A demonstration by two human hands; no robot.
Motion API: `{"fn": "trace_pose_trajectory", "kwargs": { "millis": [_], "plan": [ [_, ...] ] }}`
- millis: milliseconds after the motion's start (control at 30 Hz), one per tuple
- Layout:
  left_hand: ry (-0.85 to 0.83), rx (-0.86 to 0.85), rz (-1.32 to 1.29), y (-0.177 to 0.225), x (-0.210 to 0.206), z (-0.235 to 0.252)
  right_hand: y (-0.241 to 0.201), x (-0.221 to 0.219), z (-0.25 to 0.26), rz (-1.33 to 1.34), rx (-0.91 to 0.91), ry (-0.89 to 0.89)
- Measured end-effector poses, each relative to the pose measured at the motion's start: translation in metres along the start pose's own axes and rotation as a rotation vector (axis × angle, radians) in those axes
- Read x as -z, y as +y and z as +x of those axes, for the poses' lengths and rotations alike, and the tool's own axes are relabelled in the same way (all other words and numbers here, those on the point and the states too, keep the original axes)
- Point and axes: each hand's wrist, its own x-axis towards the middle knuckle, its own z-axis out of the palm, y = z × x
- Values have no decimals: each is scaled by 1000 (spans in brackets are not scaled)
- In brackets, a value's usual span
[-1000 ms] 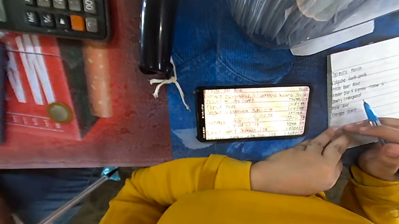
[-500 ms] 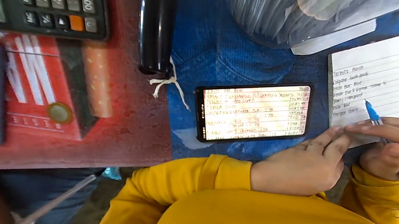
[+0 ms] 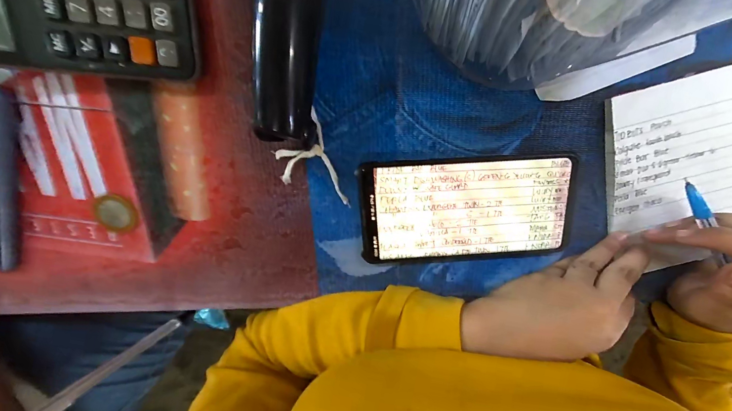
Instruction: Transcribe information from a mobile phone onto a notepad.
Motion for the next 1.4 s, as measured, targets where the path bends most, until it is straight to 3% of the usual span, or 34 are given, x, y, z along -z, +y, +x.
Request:
{"fn": "trace_pose_trajectory", "kwargs": {
  "millis": [1400],
  "plan": [
    [15,-13,49,-1,-2,0,3,0,0,-36,22,-14]
  ]
}}
